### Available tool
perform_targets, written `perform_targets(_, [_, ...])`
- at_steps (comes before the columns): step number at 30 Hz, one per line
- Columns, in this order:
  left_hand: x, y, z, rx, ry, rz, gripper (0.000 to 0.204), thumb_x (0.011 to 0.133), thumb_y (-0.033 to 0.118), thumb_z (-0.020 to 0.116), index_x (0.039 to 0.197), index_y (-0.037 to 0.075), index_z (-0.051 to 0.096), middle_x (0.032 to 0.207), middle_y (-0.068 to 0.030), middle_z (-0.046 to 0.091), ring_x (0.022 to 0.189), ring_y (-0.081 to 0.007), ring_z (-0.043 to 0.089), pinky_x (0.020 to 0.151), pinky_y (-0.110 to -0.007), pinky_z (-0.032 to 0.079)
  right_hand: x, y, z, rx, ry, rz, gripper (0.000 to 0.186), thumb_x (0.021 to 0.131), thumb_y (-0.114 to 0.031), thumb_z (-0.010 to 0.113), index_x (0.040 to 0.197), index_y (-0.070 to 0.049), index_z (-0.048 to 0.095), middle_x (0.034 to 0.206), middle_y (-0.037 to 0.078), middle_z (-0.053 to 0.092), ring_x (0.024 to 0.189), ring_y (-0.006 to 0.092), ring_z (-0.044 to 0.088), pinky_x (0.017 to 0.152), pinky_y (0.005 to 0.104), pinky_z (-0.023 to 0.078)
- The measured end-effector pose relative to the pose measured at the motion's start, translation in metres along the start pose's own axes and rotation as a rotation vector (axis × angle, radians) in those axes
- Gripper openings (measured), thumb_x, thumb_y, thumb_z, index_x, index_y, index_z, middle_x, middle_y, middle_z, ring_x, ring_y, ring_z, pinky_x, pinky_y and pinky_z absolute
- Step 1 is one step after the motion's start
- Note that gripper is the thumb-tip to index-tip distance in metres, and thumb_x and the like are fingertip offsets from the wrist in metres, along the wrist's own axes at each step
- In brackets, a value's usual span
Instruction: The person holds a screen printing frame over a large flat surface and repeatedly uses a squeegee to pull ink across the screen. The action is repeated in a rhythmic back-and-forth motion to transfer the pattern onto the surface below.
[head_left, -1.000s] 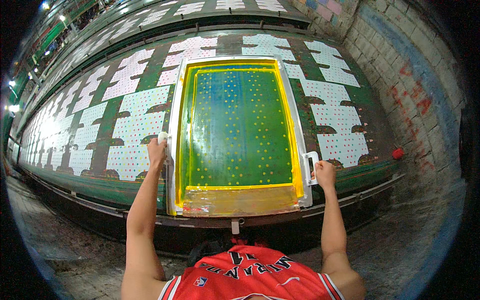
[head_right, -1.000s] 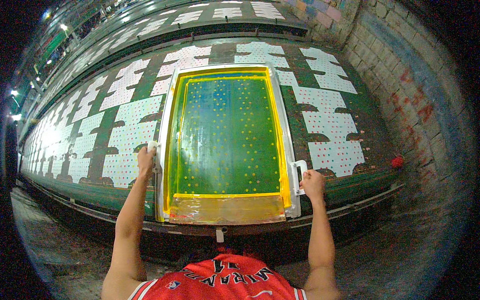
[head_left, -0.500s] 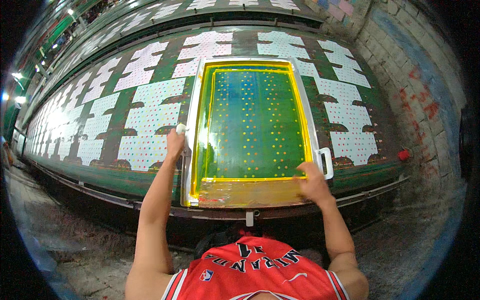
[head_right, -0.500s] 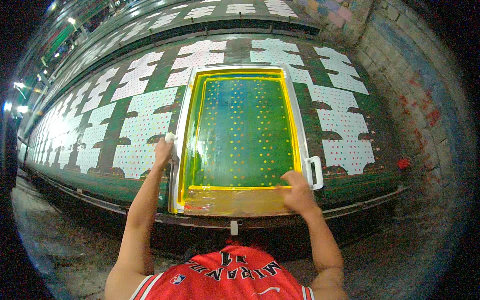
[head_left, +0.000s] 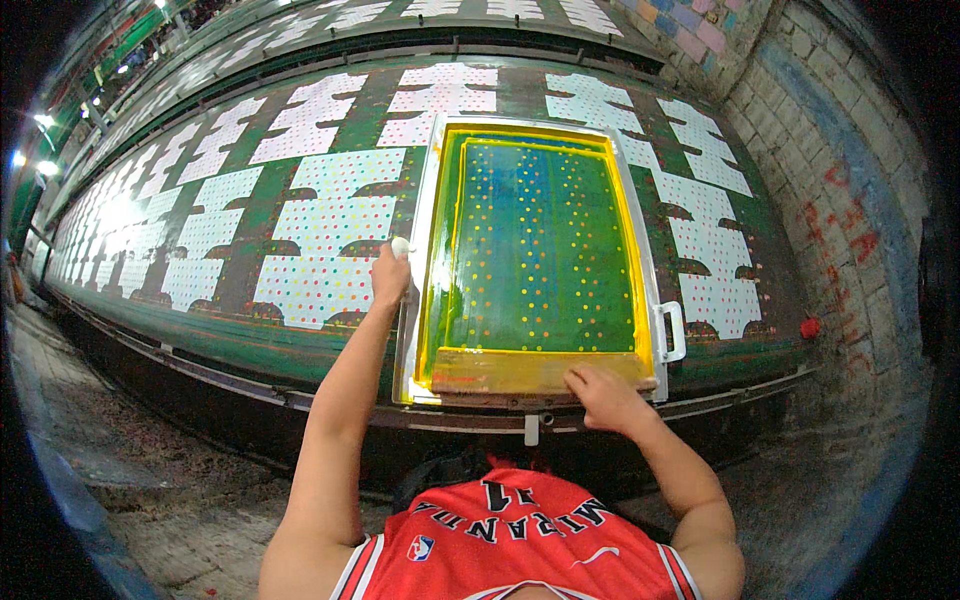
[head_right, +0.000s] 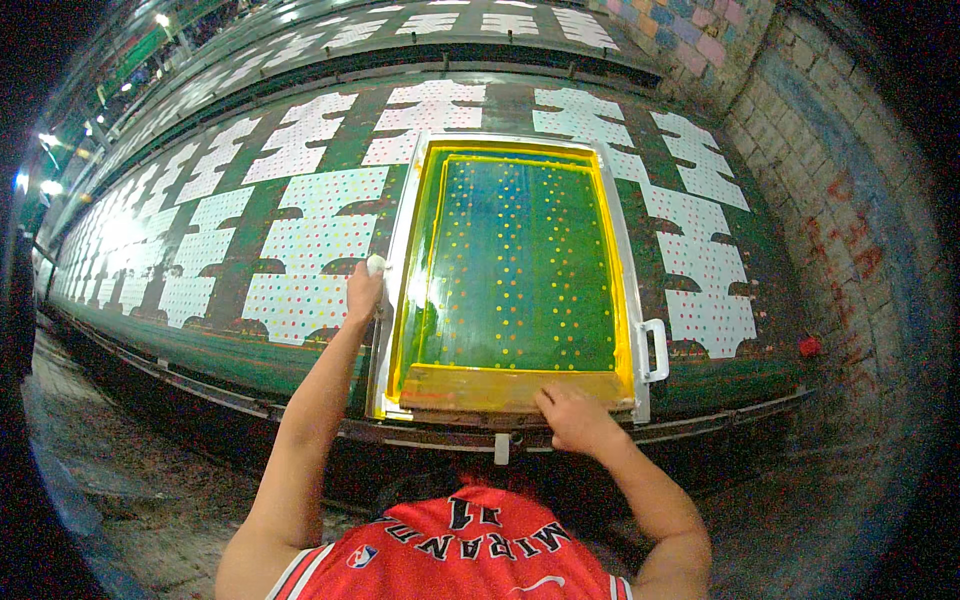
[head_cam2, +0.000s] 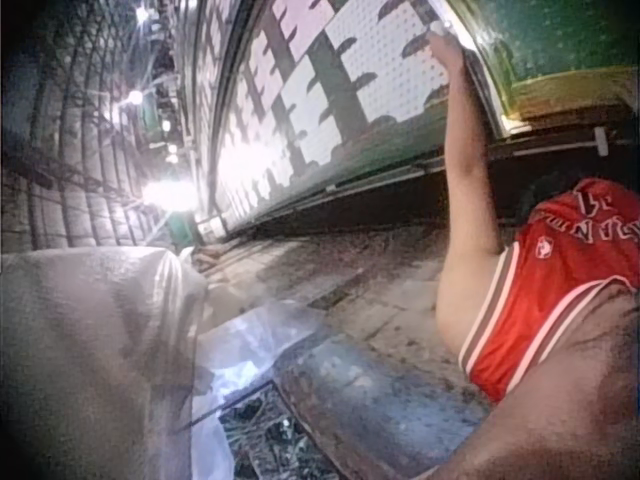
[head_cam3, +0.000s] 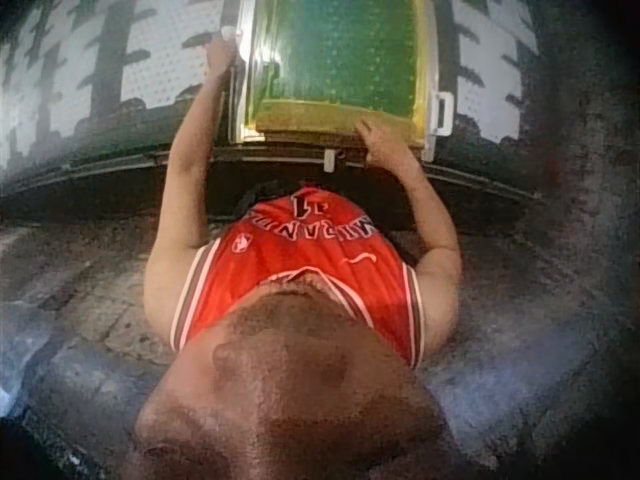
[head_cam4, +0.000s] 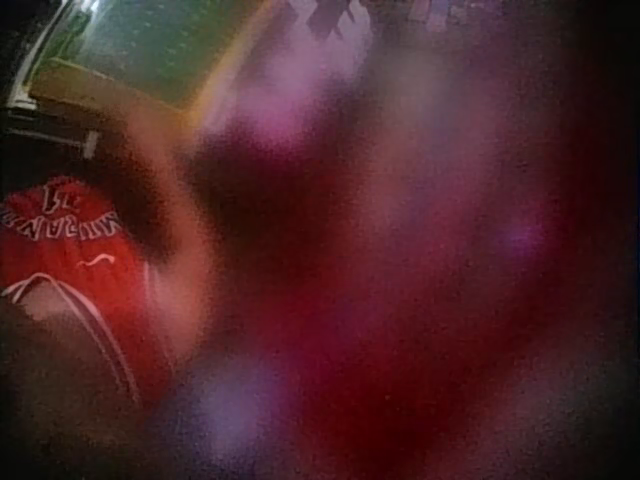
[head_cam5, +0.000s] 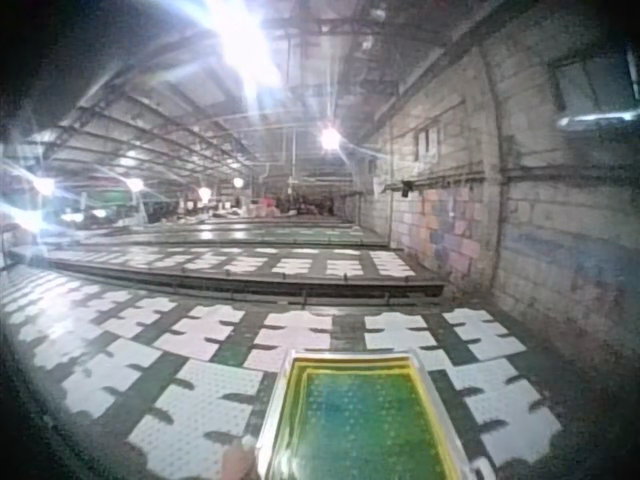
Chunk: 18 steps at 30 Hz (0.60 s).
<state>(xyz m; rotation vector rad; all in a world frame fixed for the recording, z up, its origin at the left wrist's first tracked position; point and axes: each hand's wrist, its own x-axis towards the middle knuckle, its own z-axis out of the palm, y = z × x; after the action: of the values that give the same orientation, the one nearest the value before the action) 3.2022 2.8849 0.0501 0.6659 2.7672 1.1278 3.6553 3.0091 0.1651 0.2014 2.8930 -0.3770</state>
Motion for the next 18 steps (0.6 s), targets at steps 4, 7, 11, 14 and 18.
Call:
perform_targets(4, [-0.001,0.001,0.0,0.013,-0.013,-0.007,0.034,0.092,0.024,0.064,0.113,-0.002,0.054,0.099,-0.0347,0.067,0.096,-0.0523,0.065,0.084,-0.059,0.051,0.027,0.004,-0.001,-0.008,0.247,0.108,0.045,0.068,-0.01,0.07,0.112,-0.001,0.062,0.106,0.017,0.068,0.102,0.0344,0.067,0.092,0.0459,0.053])
perform_targets(7, [-0.005,0.003,0.0,0.02,0.014,0.046,0.034,0.093,0.024,0.064,0.112,-0.002,0.053,0.097,-0.0354,0.067,0.095,-0.0529,0.065,0.083,-0.059,0.05,0.049,-0.004,0.006,-0.006,0.446,0.19,0.035,0.066,-0.012,0.067,0.1,-0.006,0.07,0.084,0.015,0.071,0.085,0.0336,0.071,0.078,0.0468,0.056])
perform_targets(11, [-0.005,0.005,-0.001,0.002,-0.004,-0.009,0.034,0.093,0.022,0.063,0.116,-0.001,0.052,0.098,-0.0353,0.067,0.094,-0.053,0.065,0.083,-0.058,0.05,0.061,-0.003,0.0,-0.067,0.333,0.243,0.026,0.063,-0.017,0.066,0.088,-0.014,0.075,0.072,0.016,0.07,0.067,0.0356,0.071,0.06,0.0486,0.057])
perform_targets(14, [-0.004,0.006,0.0,-0.071,-0.013,0.002,0.034,0.094,0.022,0.062,0.118,0.001,0.052,0.099,-0.0349,0.067,0.095,-0.053,0.065,0.083,-0.058,0.05,0.055,-0.005,-0.006,-0.115,0.226,0.284,0.039,0.063,-0.015,0.066,0.1,-0.017,0.078,0.079,0.014,0.073,0.073,0.0314,0.072,0.065,0.0455,0.058])
perform_targets(18, [-0.003,0.004,-0.001,-0.041,-0.036,0.017,0.035,0.094,0.021,0.062,0.122,0.002,0.052,0.101,-0.0349,0.067,0.096,-0.0524,0.065,0.084,-0.058,0.05,0.035,-0.016,0.003,-0.077,0.303,0.257,0.024,0.063,-0.02,0.067,0.085,-0.013,0.073,0.073,0.015,0.071,0.068,0.0347,0.071,0.062,0.0482,0.057])
